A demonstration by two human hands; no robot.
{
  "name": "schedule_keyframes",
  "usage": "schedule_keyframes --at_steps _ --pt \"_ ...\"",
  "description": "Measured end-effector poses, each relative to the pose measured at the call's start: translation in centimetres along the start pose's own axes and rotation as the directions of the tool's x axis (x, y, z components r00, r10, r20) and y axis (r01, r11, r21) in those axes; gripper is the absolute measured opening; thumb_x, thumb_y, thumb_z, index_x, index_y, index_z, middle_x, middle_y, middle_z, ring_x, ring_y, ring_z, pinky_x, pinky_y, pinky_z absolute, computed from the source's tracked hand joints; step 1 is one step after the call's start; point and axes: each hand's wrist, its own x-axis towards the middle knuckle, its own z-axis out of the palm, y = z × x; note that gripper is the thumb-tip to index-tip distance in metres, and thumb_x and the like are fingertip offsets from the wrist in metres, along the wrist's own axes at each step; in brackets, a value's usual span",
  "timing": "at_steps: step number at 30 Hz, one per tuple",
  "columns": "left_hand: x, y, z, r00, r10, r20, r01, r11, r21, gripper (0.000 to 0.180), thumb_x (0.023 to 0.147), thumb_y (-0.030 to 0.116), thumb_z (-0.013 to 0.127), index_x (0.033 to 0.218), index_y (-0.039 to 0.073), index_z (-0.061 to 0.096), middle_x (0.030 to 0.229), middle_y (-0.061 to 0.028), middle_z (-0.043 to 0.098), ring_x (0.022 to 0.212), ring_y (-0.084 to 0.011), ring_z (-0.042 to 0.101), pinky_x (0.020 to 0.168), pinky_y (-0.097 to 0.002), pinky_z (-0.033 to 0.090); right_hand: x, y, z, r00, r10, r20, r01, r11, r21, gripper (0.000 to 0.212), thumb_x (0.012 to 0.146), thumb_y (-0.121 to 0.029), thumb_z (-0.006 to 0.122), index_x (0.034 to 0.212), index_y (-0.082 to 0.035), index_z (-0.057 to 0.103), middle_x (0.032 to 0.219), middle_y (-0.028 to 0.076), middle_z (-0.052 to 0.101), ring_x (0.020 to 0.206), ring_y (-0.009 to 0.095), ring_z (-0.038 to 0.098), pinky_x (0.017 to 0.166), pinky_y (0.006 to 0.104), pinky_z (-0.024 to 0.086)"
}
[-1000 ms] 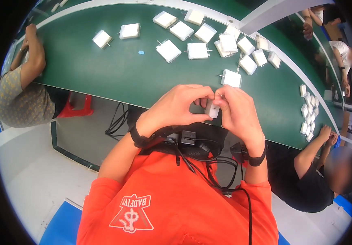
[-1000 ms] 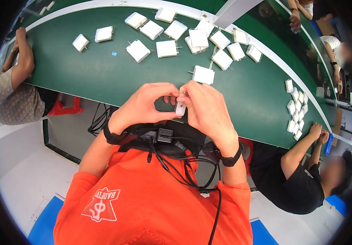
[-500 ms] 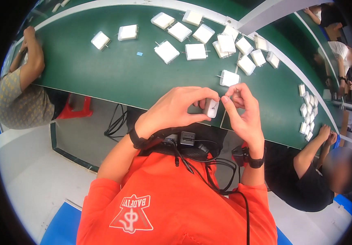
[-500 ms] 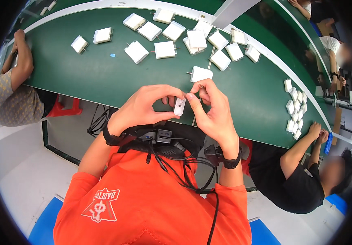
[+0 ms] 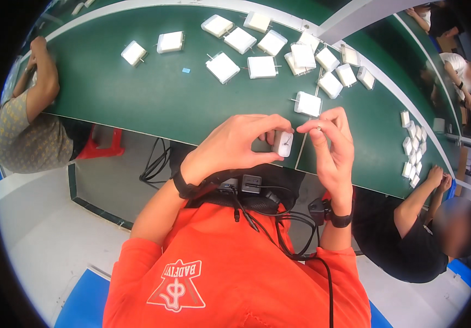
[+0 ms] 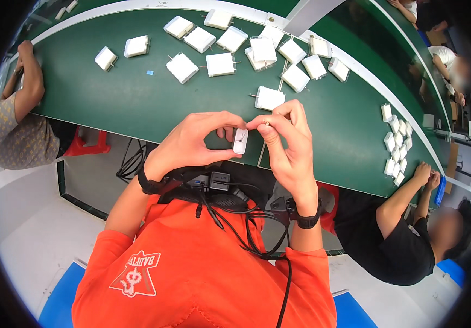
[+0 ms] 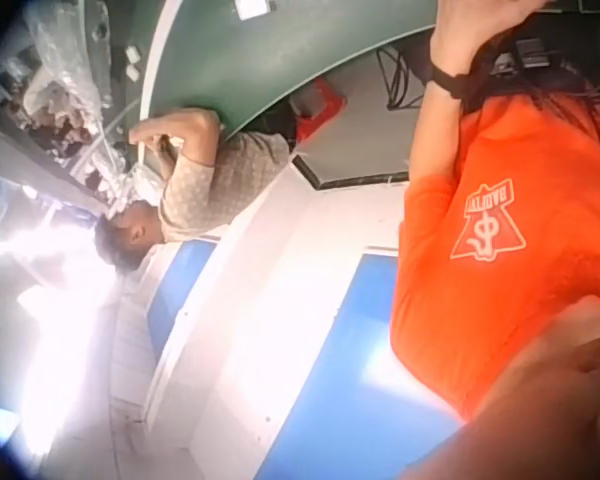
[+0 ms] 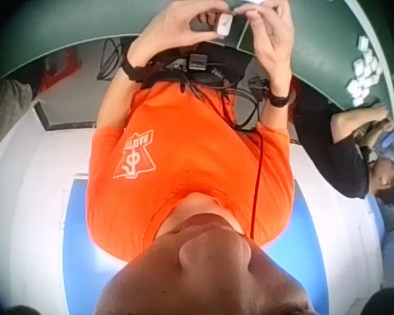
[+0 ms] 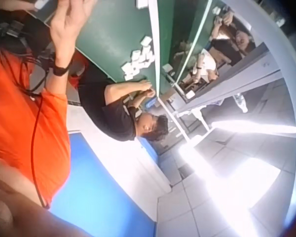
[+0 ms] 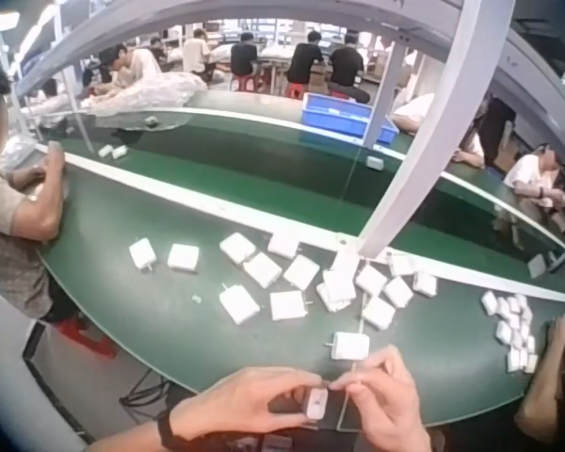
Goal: Assembling small white electronic power adapters or chargers on a production line table.
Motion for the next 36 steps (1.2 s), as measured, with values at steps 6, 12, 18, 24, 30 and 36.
schedule_keyframes --at_steps 6,12,18,24,30,36 --pt "0.11 -0.09 -0.07 1.0 0.015 0.014 -0.015 1.0 0.018 0.05 0.082 0.005 0.092 0.129 0.008 0.076 0.099 -0.0045 0.075 0.086 -0.0197 0.071 0.08 -0.0343 0.058 -0.68 -0.15 0.01 0.999 0.026 -0.027 -0.024 0.998 0.062 0.013 0.108 -0.007 0.072 0.103 0.003 0.079 0.091 0.01 0.074 0.084 0.022 0.067 0.077 0.0355 0.055" --pt "0.23 0.17 -0.35 0.999 0.012 0.041 -0.013 0.999 0.034 0.047 0.084 0.008 0.088 0.127 0.009 0.07 0.105 -0.0078 0.077 0.09 -0.0239 0.075 0.082 -0.0383 0.063 -0.92 0.23 0.34 0.999 0.021 -0.031 -0.018 0.995 0.096 0.013 0.11 -0.003 0.067 0.105 0.004 0.077 0.091 0.011 0.076 0.082 0.023 0.071 0.073 0.0345 0.057" --pt "0.15 0.05 -0.04 1.0 0.016 0.005 -0.016 1.0 0.022 0.047 0.081 0.007 0.093 0.125 0.005 0.075 0.099 -0.0056 0.076 0.086 -0.0201 0.072 0.08 -0.0342 0.058 -0.9 0.5 0.58 1.0 -0.021 -0.02 0.022 0.998 0.056 0.014 0.111 -0.003 0.066 0.103 0.004 0.074 0.092 0.011 0.077 0.083 0.023 0.07 0.073 0.0349 0.058" --pt "0.12 -0.05 -0.03 1.0 0.021 0.007 -0.021 1.0 0.017 0.048 0.082 0.008 0.094 0.125 0.005 0.075 0.1 -0.0053 0.076 0.086 -0.0201 0.072 0.08 -0.0342 0.058 -0.93 0.39 0.6 1.0 -0.012 -0.002 0.012 0.999 0.033 0.012 0.109 -0.001 0.067 0.101 0.004 0.074 0.093 0.012 0.077 0.083 0.025 0.07 0.074 0.0359 0.056" --pt "0.08 -0.01 -0.02 1.0 0.014 0.012 -0.014 1.0 0.013 0.048 0.082 0.008 0.094 0.126 0.005 0.075 0.101 -0.0051 0.076 0.087 -0.02 0.072 0.08 -0.034 0.058 -0.94 0.34 0.69 1.0 -0.022 -0.017 0.022 0.999 0.029 0.01 0.107 0.0 0.069 0.1 0.004 0.074 0.092 0.012 0.077 0.082 0.026 0.07 0.074 0.0363 0.056" --pt "0.05 -0.14 -0.05 1.0 0.01 0.017 -0.01 1.0 0.007 0.048 0.082 0.007 0.094 0.126 0.006 0.075 0.103 -0.0051 0.077 0.087 -0.0202 0.073 0.08 -0.0341 0.058 -0.96 0.37 0.77 0.999 -0.018 -0.037 0.019 1.0 0.025 0.008 0.106 0.001 0.07 0.1 0.004 0.075 0.091 0.012 0.077 0.082 0.026 0.07 0.074 0.0365 0.056"
